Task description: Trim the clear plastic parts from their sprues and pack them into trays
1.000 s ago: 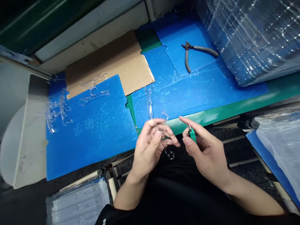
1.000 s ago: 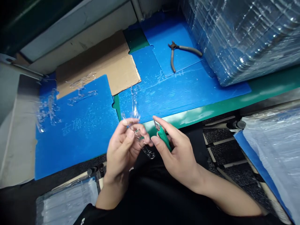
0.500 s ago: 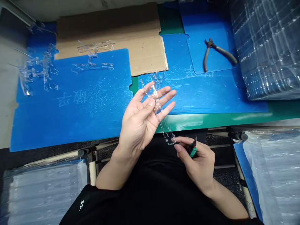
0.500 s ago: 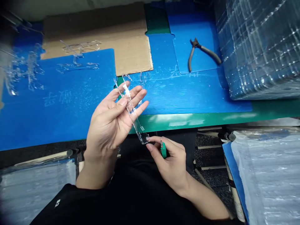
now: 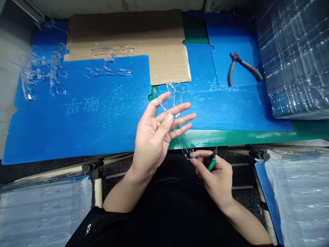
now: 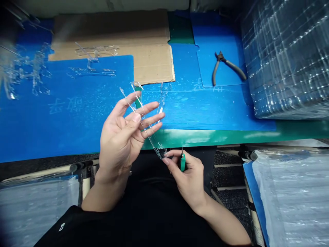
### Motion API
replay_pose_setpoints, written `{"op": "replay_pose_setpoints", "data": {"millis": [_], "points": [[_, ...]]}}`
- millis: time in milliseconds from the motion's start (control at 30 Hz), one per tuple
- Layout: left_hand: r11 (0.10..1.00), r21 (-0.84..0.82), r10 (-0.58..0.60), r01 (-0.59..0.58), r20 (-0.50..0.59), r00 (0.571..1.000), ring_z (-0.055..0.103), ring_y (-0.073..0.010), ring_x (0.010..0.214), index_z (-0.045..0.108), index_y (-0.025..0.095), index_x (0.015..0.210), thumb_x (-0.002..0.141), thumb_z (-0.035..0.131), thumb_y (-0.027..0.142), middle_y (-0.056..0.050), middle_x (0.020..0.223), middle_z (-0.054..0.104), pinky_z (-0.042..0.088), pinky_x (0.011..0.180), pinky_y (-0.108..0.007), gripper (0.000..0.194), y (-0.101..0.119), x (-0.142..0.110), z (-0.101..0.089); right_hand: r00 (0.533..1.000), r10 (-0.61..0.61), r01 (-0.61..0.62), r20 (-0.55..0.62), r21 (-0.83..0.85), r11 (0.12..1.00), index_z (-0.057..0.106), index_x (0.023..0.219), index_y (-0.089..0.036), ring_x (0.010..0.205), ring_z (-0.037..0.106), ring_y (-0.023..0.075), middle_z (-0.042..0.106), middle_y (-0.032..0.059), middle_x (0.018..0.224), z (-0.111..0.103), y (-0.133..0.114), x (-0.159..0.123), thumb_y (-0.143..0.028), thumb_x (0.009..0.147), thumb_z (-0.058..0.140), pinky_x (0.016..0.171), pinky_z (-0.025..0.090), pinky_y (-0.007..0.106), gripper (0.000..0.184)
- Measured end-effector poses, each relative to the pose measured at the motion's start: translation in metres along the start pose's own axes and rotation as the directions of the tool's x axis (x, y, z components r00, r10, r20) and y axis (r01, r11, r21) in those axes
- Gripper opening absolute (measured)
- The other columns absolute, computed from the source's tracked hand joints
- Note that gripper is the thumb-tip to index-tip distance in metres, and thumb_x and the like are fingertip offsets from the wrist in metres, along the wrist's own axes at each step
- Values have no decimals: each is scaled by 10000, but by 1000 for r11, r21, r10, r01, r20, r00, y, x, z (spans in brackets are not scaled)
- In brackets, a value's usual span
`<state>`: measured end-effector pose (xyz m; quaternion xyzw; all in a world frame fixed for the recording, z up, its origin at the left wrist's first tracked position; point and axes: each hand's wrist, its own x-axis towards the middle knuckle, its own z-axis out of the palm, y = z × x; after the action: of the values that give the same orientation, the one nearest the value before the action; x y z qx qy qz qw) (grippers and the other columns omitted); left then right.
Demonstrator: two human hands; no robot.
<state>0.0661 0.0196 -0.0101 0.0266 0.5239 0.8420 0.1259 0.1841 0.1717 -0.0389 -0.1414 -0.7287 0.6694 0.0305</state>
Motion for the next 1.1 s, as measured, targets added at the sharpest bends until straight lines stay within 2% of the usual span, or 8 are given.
{"op": "replay_pose_setpoints", "data": {"millis": [233,400,800,1100], "points": [[994,24,-107,108,-63,992,862,-284,886,541,203,1511,976,827,399,-131,1178,843,724,764,-329,638,-4,8,-12,999,46,-46,0,101,994,828,981,-211,529,505,96,588,-45,608,-3,1,-2,-338,995,821,524,399,237,128],[980,56,-185,191,-105,977,858,-244,809,504,194,1545,973,826,416,-124,1159,852,721,722,-279,693,-4,11,-10,996,78,-83,31,169,982,836,974,-250,523,492,73,581,-62,589,-1,-2,-2,-349,1008,823,528,373,215,105],[977,211,-14,29,-75,997,861,-283,817,548,256,1554,1009,756,493,-102,1086,850,729,681,-304,630,3,-1,-4,998,51,-53,26,94,994,845,1015,-261,539,468,69,564,-59,604,-7,8,-3,-341,1027,797,519,331,215,94],[978,190,-86,86,-6,996,862,-293,863,463,304,1650,1006,767,488,-102,1092,856,748,739,-338,736,-3,-7,4,995,-1,6,-103,47,999,842,1002,-260,550,481,81,573,-54,631,-22,19,-10,-309,1021,797,506,348,220,69]]}}
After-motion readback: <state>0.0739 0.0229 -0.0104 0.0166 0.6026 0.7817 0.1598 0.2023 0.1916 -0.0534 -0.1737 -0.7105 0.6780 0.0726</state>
